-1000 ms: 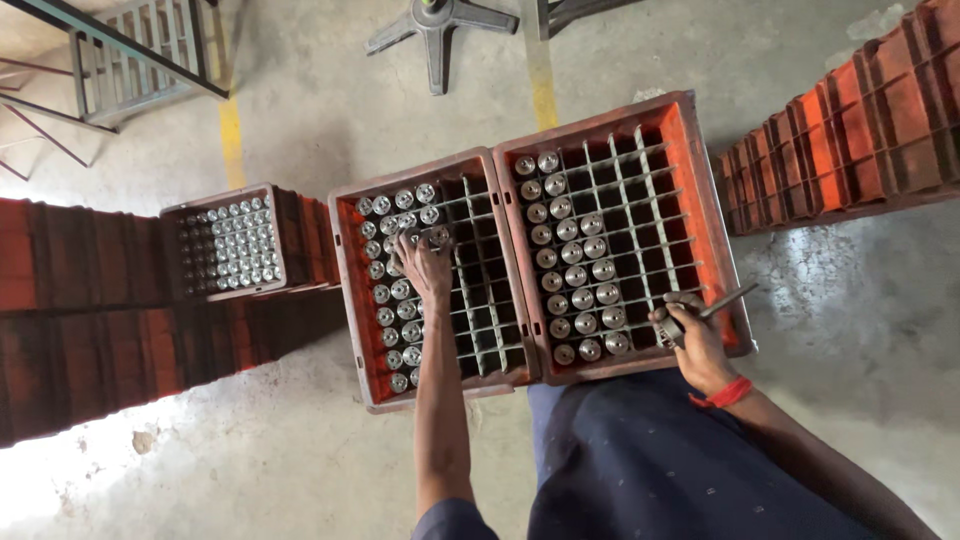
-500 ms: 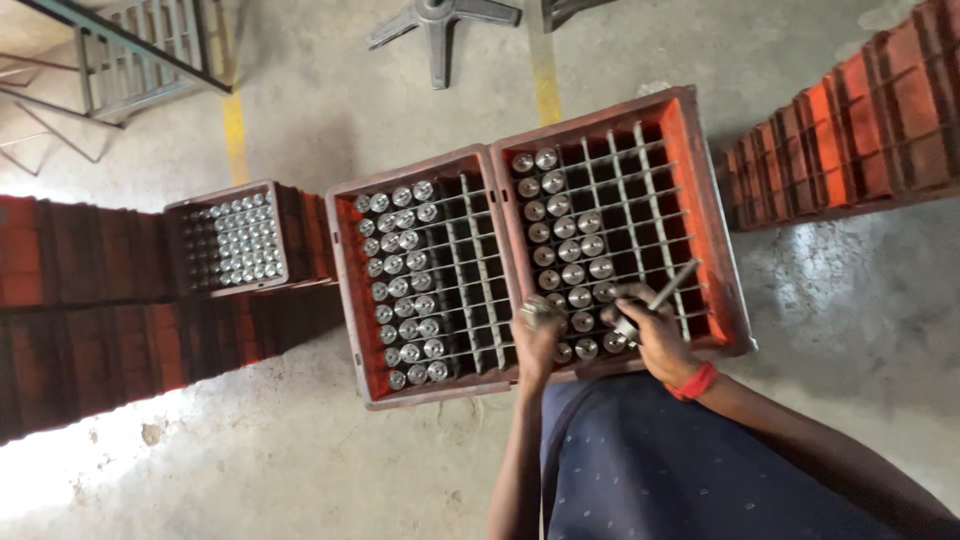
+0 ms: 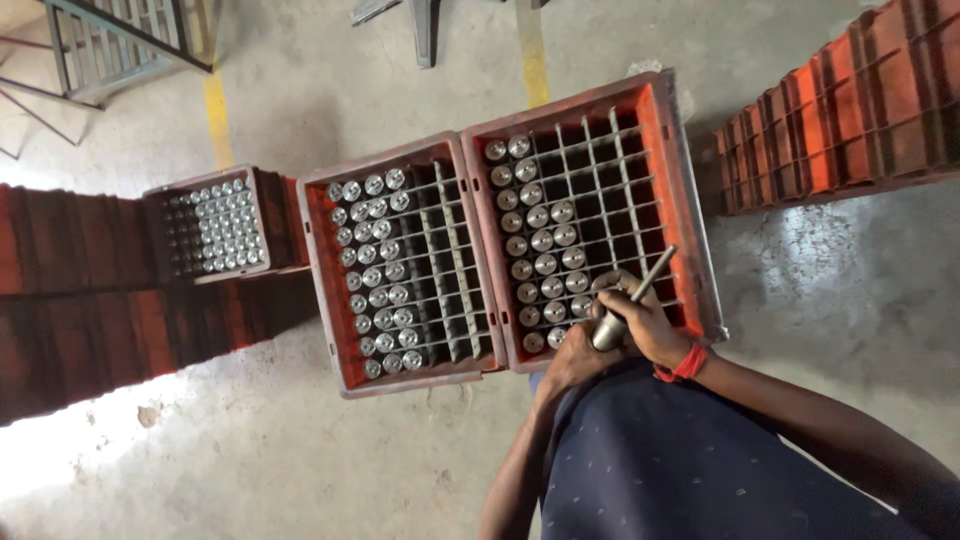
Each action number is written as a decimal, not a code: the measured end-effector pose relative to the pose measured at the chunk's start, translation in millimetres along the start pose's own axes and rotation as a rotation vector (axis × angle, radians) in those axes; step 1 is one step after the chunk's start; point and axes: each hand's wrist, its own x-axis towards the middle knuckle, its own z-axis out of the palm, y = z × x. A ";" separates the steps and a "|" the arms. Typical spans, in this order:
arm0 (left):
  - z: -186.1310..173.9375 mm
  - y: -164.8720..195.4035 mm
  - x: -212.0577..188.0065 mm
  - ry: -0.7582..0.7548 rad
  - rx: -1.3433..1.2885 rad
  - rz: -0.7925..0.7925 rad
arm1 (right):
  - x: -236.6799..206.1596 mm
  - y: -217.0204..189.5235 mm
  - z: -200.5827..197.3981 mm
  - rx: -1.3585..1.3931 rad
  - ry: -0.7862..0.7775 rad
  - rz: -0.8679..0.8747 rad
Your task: The person transfers small cylindrical metal parts from one red crate to another using a metal tool. They repeatedly pick up parts and place them into the second crate, then move the filled crate aside and bring another empty crate into position.
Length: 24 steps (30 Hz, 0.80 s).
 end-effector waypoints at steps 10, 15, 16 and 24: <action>-80.1 20.3 120.5 0.609 0.657 0.356 | 31.1 -15.8 -84.6 0.289 0.367 -0.147; -102.5 33.3 150.7 0.687 0.937 0.550 | 12.0 2.9 -70.2 0.250 0.380 -0.039; -105.1 33.4 149.4 0.668 0.883 0.453 | 8.8 7.3 -68.5 0.243 0.390 0.004; -226.6 8.5 88.1 1.122 0.669 0.213 | -13.5 34.2 -83.5 0.139 0.498 -0.021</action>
